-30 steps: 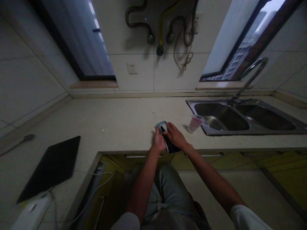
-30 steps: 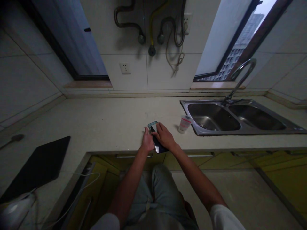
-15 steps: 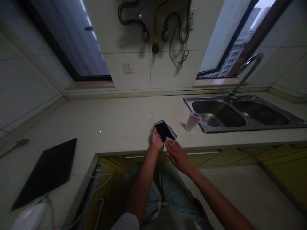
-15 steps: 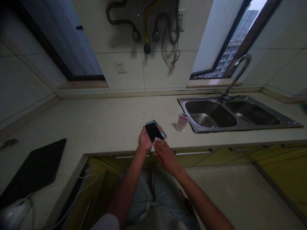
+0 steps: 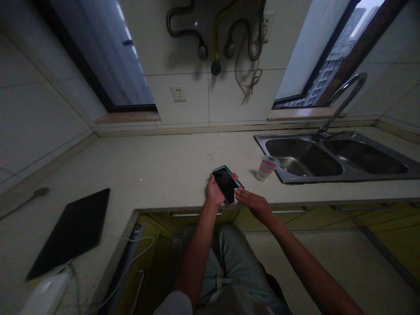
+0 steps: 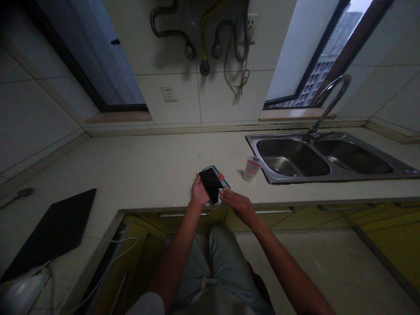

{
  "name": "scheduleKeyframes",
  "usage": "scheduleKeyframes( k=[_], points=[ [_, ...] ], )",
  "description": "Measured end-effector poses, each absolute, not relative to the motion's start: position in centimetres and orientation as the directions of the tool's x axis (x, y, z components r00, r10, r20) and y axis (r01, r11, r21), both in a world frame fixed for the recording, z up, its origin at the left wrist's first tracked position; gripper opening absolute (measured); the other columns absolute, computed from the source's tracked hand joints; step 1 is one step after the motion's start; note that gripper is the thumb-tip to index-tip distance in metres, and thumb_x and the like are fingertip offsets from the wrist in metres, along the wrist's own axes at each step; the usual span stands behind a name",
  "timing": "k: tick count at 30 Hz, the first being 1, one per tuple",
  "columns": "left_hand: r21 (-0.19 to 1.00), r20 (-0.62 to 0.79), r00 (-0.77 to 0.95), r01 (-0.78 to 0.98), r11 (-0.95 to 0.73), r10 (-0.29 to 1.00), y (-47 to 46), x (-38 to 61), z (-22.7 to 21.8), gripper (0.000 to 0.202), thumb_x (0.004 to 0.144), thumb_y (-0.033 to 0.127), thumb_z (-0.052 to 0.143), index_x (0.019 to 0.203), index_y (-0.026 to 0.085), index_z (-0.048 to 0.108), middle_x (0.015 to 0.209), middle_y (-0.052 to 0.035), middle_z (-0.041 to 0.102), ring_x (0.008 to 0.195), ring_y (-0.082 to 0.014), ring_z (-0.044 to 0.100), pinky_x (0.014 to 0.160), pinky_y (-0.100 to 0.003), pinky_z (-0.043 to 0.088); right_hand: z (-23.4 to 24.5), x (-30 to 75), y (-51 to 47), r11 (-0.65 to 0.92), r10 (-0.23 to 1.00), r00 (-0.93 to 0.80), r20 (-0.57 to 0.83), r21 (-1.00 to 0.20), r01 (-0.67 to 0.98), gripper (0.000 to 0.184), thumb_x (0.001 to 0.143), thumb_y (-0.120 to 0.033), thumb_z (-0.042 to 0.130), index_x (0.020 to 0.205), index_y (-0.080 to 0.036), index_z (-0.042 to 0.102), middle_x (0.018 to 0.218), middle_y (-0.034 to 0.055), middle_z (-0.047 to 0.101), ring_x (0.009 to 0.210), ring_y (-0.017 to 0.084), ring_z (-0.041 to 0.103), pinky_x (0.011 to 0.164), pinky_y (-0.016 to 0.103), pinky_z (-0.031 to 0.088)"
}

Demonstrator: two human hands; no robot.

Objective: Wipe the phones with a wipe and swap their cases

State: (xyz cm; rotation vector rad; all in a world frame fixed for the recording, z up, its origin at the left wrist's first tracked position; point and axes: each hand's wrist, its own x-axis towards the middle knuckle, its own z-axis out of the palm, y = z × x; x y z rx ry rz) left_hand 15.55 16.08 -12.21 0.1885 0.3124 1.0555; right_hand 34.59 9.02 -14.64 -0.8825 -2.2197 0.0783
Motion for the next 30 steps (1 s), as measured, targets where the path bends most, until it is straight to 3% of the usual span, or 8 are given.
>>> scheduleKeyframes(
  k=[5,9,15,19,24,27,30],
  points=[
    [0.29,-0.166,0.451,-0.828,0.48,0.877,16.0,15.5,-12.1,0.078,0.093,0.066,0.03,0.141,0.008,0.048,0.136,-0.0263,0.057,0.137,-0.0388,0.044,0.11,-0.063,0.03,-15.1,36.3,9.5,0.724,0.675,-0.433,0.598,-0.421,0.547,0.043,0.1,-0.014,0.036,0.131,-0.024,0.064,0.137,0.0061,0.061,0.126,0.019,0.059,0.105,0.04,0.054],
    [0.247,-0.172,0.438,-0.848,0.469,0.882,15.8,15.4,-11.7,0.077,0.092,0.068,0.031,0.138,0.01,0.051,0.135,-0.0249,0.059,0.135,-0.0376,0.047,0.11,-0.064,0.031,-14.5,36.9,10.2,0.615,0.765,-0.286,0.577,-0.519,0.594,0.036,0.098,-0.02,0.044,0.123,-0.026,0.07,0.124,0.0052,0.07,0.113,0.021,0.069,0.098,0.039,0.057],
    [0.235,-0.207,0.307,-0.906,0.352,0.929,15.8,15.1,-11.7,0.066,0.091,0.068,0.034,0.109,0.013,0.068,0.114,-0.0188,0.07,0.123,-0.0346,0.059,0.106,-0.061,0.039,-12.6,36.2,12.6,0.327,0.867,0.098,0.488,-0.706,0.628,0.031,0.091,-0.042,0.058,0.104,-0.02,0.077,0.104,0.0081,0.077,0.093,0.025,0.074,0.086,0.038,0.059],
    [0.236,-0.243,0.299,-0.904,0.355,0.923,15.9,15.1,-11.5,0.059,0.092,0.063,0.039,0.102,0.014,0.069,0.105,-0.0158,0.072,0.113,-0.0314,0.064,0.103,-0.057,0.044,-11.4,35.3,15.2,0.253,0.872,0.092,0.48,-0.604,0.756,0.032,0.093,-0.03,0.052,0.114,-0.015,0.073,0.114,0.0126,0.074,0.102,0.027,0.07,0.093,0.04,0.054],
    [0.28,-0.303,0.301,-0.879,0.387,0.904,15.7,15.2,-11.0,0.044,0.091,0.048,0.048,0.1,0.011,0.069,0.097,-0.0149,0.073,0.105,-0.0291,0.068,0.099,-0.05,0.05,-10.4,33.9,16.4,0.115,0.959,0.016,0.282,-0.442,0.89,0.046,0.089,-0.019,0.054,0.133,-0.008,0.059,0.122,0.0208,0.069,0.111,0.034,0.066,0.096,0.046,0.051],
    [0.313,-0.343,0.283,-0.864,0.393,0.896,15.8,15.3,-11.1,0.04,0.088,0.042,0.051,0.101,0.009,0.069,0.096,-0.0163,0.073,0.102,-0.0291,0.069,0.097,-0.048,0.052,-10.3,33.3,15.4,0.182,0.947,-0.018,0.321,-0.489,0.853,0.044,0.091,-0.022,0.054,0.133,-0.011,0.059,0.128,0.0187,0.066,0.116,0.032,0.064,0.101,0.047,0.048],
    [0.325,-0.353,0.269,-0.863,0.387,0.896,15.9,15.5,-11.4,0.036,0.087,0.039,0.054,0.1,0.009,0.069,0.095,-0.0153,0.073,0.099,-0.0282,0.07,0.096,-0.047,0.053,-10.4,32.5,13.5,0.247,0.941,-0.01,0.34,-0.664,0.705,0.039,0.091,-0.031,0.056,0.125,-0.015,0.065,0.128,0.015,0.067,0.116,0.029,0.063,0.101,0.045,0.049]
  ],
)
